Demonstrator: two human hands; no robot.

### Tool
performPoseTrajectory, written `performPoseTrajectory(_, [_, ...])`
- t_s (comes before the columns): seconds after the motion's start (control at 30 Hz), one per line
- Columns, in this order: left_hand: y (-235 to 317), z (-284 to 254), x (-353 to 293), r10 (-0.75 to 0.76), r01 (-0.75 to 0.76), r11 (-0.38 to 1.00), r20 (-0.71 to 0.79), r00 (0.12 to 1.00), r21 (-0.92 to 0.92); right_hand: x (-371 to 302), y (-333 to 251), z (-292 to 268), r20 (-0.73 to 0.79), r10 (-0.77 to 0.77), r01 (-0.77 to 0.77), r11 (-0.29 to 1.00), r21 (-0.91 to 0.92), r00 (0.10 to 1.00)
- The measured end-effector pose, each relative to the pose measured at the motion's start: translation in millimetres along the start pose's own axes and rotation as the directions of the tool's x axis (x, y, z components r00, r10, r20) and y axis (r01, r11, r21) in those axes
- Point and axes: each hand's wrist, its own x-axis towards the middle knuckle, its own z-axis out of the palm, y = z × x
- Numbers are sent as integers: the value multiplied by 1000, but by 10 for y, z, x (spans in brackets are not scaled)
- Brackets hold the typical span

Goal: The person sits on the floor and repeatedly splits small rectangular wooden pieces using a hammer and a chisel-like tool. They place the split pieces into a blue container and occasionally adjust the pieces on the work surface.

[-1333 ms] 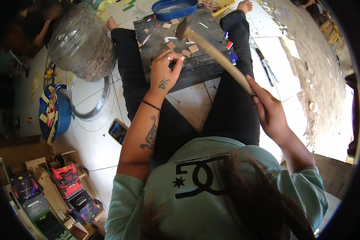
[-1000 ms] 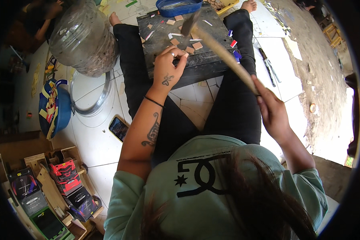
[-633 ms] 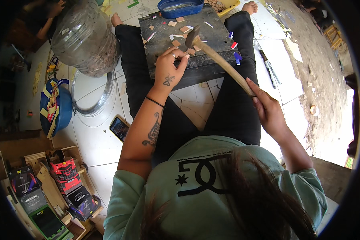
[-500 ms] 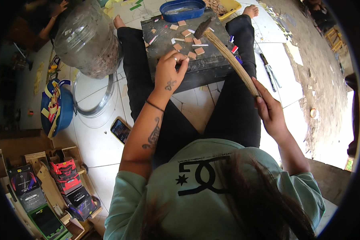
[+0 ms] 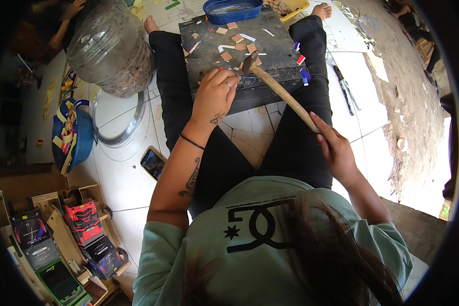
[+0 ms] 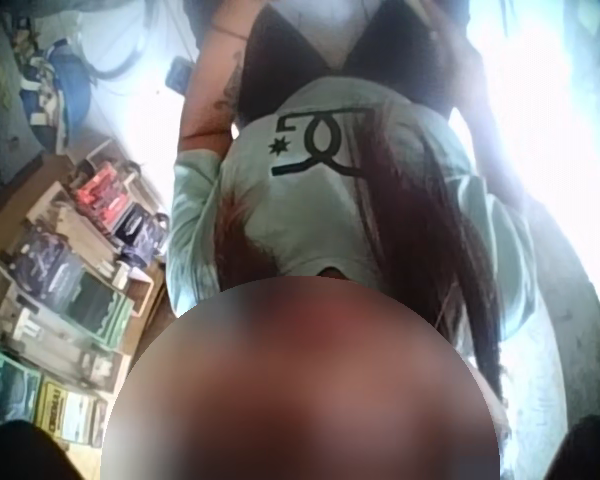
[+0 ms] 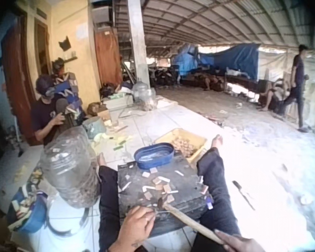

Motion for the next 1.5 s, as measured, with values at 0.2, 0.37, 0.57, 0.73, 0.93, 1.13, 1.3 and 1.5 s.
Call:
performPoseTrajectory(0.2, [-18, -60, 20, -34, 35, 999, 97, 995, -7, 27, 13, -42, 44, 52, -46, 991, -127, 998])
performPoseTrajectory(0.37, [-11, -116, 106, -20, 20, 1000, 160, 987, 0, -14, 71, -104, 83, 43, -26, 980, -199, 996])
performPoseTrajectory(0.57, [-66, -184, 301, -67, 79, 996, 317, 946, -26, 41, 145, -206, 16, 143, -143, 990, 11, 990])
performPoseTrajectory(0.73, [-104, -220, 417, -179, 227, 971, 414, 893, -70, 70, 106, -286, 3, 167, -167, 981, 101, 986])
performPoseTrajectory(0.93, [25, -52, 295, -356, 418, 849, 236, 904, -323, 47, 22, -214, 26, 175, -176, 962, 210, 984])
performPoseTrajectory(1.13, [136, 145, 181, -391, 387, 881, 40, 919, -274, 37, -56, -205, 43, 127, -132, 978, 162, 991])
performPoseTrajectory(1.3, [175, 184, 138, -377, 369, 915, -17, 926, -161, 71, -236, -271, -15, 45, -44, 997, 59, 999])
performPoseTrajectory(1.5, [230, 282, 99, -326, 316, 944, -130, 936, -92, 52, -346, -342, -17, -49, 47, 994, -102, 999])
